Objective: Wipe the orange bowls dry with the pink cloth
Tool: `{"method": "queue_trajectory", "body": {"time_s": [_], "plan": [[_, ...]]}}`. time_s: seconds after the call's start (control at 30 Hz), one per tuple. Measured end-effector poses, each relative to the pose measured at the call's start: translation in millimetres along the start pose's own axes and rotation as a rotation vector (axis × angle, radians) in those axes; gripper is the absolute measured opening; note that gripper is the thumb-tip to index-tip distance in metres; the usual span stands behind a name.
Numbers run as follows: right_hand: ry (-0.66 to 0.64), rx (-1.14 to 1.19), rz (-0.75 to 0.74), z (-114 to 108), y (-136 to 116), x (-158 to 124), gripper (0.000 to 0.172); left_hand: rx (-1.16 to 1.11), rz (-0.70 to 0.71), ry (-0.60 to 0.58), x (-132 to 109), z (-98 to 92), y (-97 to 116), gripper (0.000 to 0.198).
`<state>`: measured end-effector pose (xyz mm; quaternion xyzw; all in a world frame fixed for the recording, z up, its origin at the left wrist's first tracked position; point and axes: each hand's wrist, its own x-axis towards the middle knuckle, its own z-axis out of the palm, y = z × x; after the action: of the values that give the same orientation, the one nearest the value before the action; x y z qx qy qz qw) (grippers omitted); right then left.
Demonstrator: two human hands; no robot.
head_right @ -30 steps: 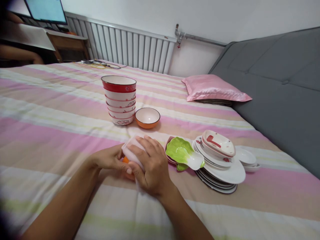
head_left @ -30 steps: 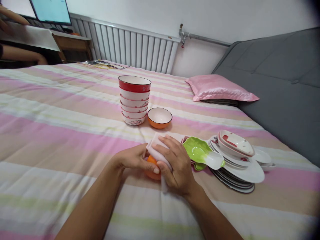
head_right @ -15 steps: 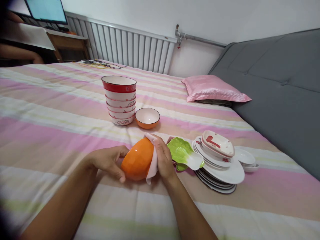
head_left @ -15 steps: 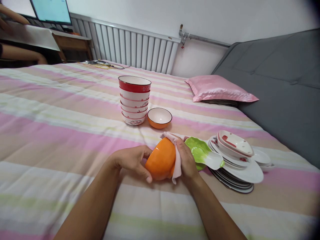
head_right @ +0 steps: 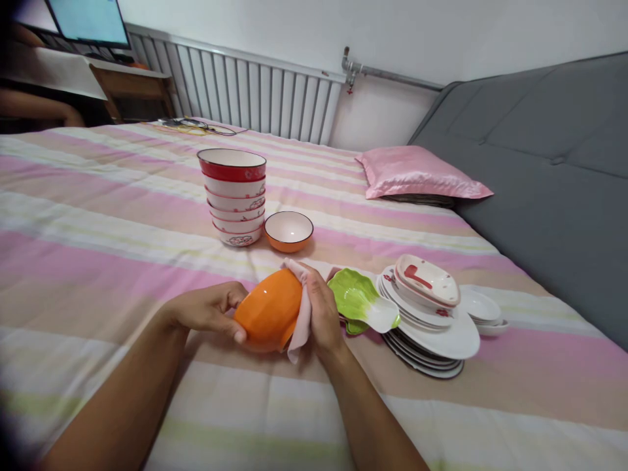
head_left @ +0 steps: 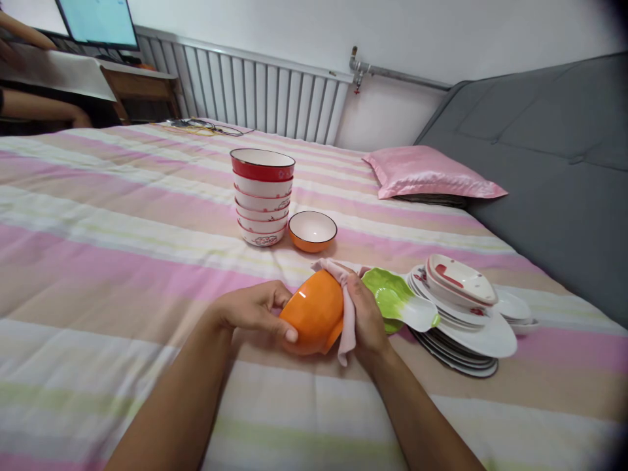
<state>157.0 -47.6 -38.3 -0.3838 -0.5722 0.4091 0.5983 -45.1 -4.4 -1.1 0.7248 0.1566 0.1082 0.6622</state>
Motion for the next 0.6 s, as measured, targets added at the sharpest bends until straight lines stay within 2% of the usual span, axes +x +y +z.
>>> {"method": "queue_trajectory", "body": {"time_s": [0.07, 0.13, 0.27, 0.43, 0.5, 0.6], "plan": [[-0.058, 0.048, 0.037, 2.6, -6.0, -2.7, 0.043, -0.081, 0.035, -0.009, -1.7, -0.5, 2.2, 0.018], [-0.069, -0.019, 0.0, 3.6, -12.1, -5.2, 0.041, -0.143, 0.027, 0.004, -2.3, -0.1, 2.1, 0.023], [-0.07, -0.307, -0.199, 2.8, -22.1, -9.8, 0.037, -0.209, -0.021, 0.068, 1.1, 3.8, -0.9, 0.029], [-0.179, -0.691, -0.474, 8.0, -31.6, -16.8, 0.038, -0.205, -0.022, 0.202, 9.4, 10.7, -3.5, 0.028], [-0.196, -0.789, -0.54, 11.8, -33.4, -19.1, 0.038, -0.171, -0.017, 0.253, 11.0, 12.2, -4.3, 0.027], [-0.191, -0.827, -0.57, 14.8, -32.3, -19.9, 0.037, -0.132, -0.034, 0.267, 10.5, 12.4, -5.3, 0.027]]}}
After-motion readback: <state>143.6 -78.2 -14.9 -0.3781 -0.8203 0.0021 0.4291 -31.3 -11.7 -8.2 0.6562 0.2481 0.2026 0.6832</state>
